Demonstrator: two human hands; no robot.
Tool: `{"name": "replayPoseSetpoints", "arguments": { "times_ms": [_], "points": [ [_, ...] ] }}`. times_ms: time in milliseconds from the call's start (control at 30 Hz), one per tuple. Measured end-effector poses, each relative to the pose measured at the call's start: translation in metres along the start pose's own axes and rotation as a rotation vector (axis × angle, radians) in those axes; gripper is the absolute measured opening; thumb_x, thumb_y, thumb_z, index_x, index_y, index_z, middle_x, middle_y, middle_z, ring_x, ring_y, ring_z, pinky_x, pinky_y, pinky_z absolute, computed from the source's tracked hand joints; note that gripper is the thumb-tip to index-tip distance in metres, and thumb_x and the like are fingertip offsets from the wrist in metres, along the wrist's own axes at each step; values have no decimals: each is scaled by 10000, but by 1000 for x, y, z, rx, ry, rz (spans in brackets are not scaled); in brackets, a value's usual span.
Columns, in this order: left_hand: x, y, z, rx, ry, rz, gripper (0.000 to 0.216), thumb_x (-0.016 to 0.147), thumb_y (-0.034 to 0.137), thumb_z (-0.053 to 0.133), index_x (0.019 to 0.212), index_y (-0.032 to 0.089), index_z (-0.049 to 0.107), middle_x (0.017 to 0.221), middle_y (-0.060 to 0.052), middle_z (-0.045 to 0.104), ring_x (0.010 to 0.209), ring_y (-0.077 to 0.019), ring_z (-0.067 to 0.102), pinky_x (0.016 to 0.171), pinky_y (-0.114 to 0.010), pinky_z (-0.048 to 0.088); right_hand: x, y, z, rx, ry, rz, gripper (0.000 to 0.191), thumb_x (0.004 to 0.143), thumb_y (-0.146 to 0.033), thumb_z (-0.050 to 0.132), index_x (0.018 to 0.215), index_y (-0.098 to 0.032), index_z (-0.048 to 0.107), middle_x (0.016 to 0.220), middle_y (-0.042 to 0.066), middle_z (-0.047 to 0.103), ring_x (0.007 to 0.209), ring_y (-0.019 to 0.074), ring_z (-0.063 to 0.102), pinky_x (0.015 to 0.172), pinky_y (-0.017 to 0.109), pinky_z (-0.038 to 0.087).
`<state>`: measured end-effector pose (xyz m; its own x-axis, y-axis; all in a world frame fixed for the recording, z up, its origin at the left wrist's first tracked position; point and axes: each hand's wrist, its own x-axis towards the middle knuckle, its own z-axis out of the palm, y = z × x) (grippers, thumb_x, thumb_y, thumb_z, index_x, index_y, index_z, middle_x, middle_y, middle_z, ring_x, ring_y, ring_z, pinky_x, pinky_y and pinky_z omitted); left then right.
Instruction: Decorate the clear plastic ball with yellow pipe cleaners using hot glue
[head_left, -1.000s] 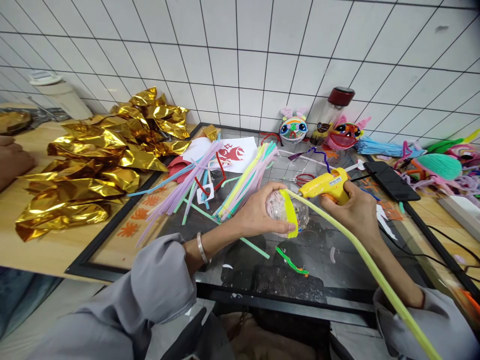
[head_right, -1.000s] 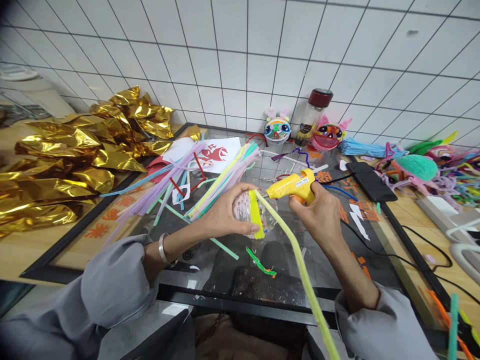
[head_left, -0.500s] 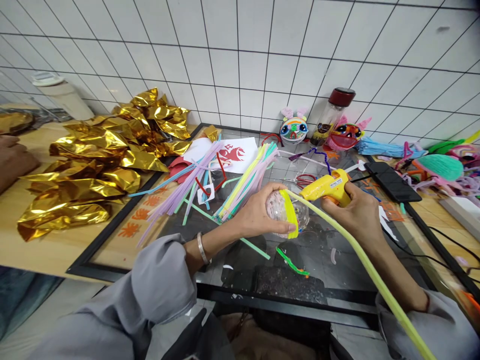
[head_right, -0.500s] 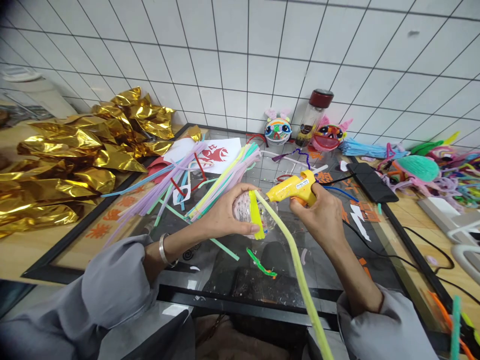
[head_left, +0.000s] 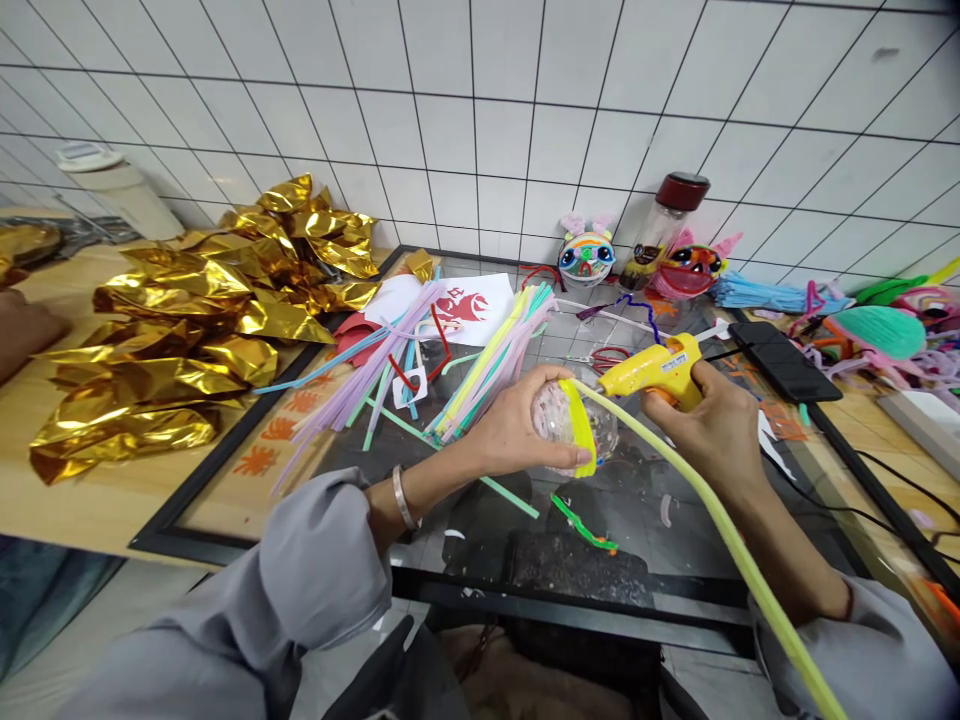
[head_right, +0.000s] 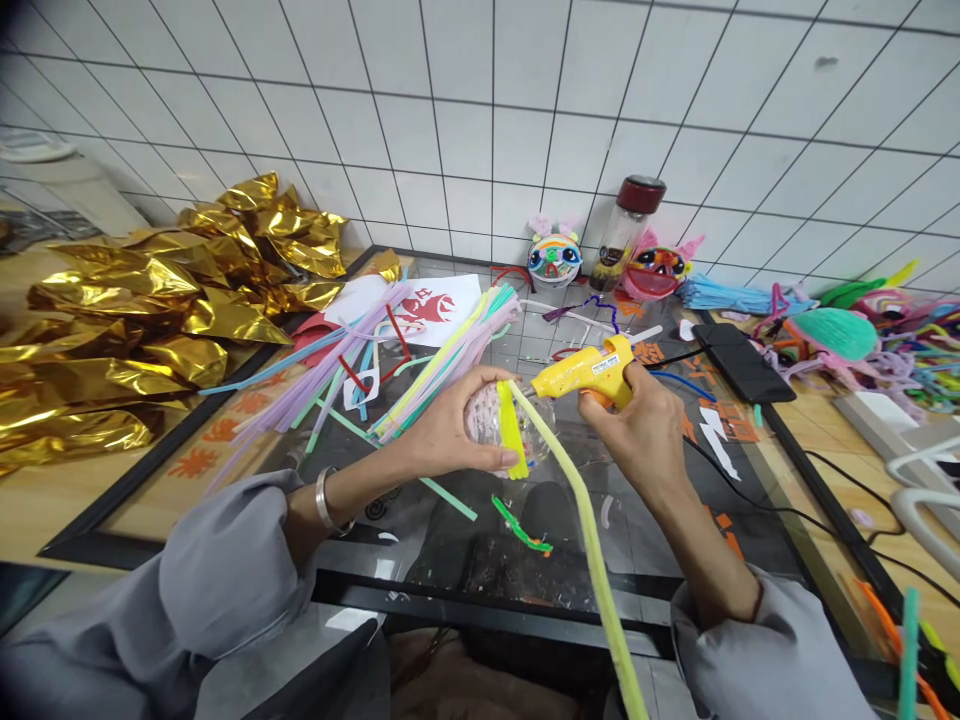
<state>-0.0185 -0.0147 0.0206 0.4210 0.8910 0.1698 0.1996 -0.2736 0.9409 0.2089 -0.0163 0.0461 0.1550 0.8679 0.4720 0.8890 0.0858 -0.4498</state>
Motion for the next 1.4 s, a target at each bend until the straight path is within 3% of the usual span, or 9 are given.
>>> {"name": "replayPoseSetpoints", "arguments": {
  "times_ms": [1400],
  "points": [
    [0, 1, 1, 20, 0, 13, 777, 550, 363, 862, 1216, 174, 507, 1075, -59, 608, 1003, -243, 580, 870, -367, 489, 1, -4, -4, -28, -12, -6, 259, 623, -434, 542, 591, -261, 351, 492, -43, 393, 464, 127, 352, 502, 286, 263]
  ]
}}
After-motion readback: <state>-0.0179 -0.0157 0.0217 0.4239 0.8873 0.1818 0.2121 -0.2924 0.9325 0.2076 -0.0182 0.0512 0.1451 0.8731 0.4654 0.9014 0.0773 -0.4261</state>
